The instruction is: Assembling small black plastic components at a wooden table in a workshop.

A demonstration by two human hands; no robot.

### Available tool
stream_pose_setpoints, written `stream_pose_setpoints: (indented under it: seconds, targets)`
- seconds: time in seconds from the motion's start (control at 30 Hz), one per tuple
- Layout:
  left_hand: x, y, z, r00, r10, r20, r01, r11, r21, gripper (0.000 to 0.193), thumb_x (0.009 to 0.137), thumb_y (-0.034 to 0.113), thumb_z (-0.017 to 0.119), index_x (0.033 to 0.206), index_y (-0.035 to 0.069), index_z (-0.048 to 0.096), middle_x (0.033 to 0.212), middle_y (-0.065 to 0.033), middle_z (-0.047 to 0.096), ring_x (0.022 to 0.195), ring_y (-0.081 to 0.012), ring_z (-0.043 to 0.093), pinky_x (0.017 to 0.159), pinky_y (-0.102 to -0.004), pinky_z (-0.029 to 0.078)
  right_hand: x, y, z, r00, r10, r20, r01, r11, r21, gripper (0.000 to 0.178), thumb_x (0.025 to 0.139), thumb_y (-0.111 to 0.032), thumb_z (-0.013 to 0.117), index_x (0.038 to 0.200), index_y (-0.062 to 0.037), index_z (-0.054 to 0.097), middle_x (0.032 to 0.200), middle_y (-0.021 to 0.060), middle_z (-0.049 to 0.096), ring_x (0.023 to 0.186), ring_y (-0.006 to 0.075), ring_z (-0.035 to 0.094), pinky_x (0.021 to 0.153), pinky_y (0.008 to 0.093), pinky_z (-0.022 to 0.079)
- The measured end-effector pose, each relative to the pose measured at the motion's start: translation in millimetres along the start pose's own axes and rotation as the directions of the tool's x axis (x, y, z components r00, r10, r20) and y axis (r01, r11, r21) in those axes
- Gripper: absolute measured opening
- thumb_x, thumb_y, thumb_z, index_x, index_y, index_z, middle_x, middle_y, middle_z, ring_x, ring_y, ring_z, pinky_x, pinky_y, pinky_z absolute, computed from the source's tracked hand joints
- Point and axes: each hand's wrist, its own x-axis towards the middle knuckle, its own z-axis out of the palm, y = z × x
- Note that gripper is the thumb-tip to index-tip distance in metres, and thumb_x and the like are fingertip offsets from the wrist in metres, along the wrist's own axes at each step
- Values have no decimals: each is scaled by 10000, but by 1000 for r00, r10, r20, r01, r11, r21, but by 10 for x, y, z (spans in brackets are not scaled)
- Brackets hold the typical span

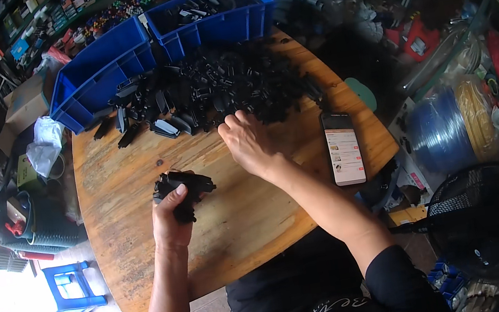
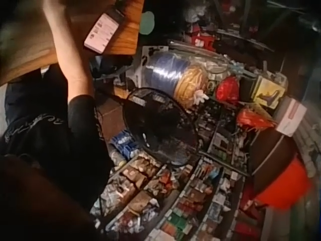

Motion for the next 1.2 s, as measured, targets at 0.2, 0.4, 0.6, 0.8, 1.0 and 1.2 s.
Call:
stream_pose_setpoints:
  seconds: [0.2, 0.4, 0.6, 0.8, 1.0, 1.2]
  targets:
    - [-9, 11, 89, 1000, 11, 16, -12, 1000, 25, 343, 703, 122, 673, 987, -3, 525, 929, -124, 600, 796, -228, 590, 747, -323, 470, -83, -16, 18, 998, 9, 59, -37, 872, 488, 184, 684, 77, 546, 839, -21, 530, 822, 105, 537, 806, 291, 546, 712, 376, 458]
    - [-15, 19, 58, 1000, 25, 2, -25, 999, 44, 335, 709, 113, 668, 982, -8, 515, 915, -123, 598, 799, -228, 589, 757, -337, 476, -13, -203, -339, 977, 98, 192, -215, 460, 861, 171, 808, -55, 651, 959, -9, 584, 896, 66, 599, 782, 123, 598, 679, 253, 508]
    - [-50, -34, 124, 997, 44, -62, -35, 990, 134, 322, 721, 19, 638, 1017, -29, 519, 894, -100, 594, 793, -205, 588, 743, -308, 480, -60, -463, -364, 990, 58, 127, -134, 140, 981, 236, 833, -207, 651, 973, -23, 601, 848, 31, 624, 735, 88, 577, 655, 219, 494]
    - [-38, -32, 76, 996, 47, -70, -37, 991, 131, 303, 731, 24, 642, 1006, -31, 528, 896, -90, 592, 814, -203, 588, 749, -319, 480, -84, -538, -333, 988, 99, 117, -131, 140, 982, 222, 833, -188, 654, 973, -26, 592, 825, 13, 597, 720, 75, 533, 654, 220, 485]
    - [-50, 4, 95, 995, 80, -67, -72, 990, 119, 331, 738, 35, 649, 1032, -18, 509, 922, -95, 583, 829, -205, 586, 770, -326, 484, -83, -589, -378, 984, 108, 141, -148, 66, 987, 227, 840, -211, 646, 976, -36, 595, 812, 5, 585, 724, 77, 527, 679, 225, 471]
    - [-55, 15, 97, 993, 106, -56, -99, 987, 125, 329, 745, 40, 648, 1032, -5, 494, 943, -93, 575, 846, -203, 581, 790, -332, 484, -89, -606, -366, 986, 138, 89, -100, 75, 992, 232, 836, -220, 650, 977, -44, 596, 826, 6, 588, 735, 84, 528, 683, 233, 471]
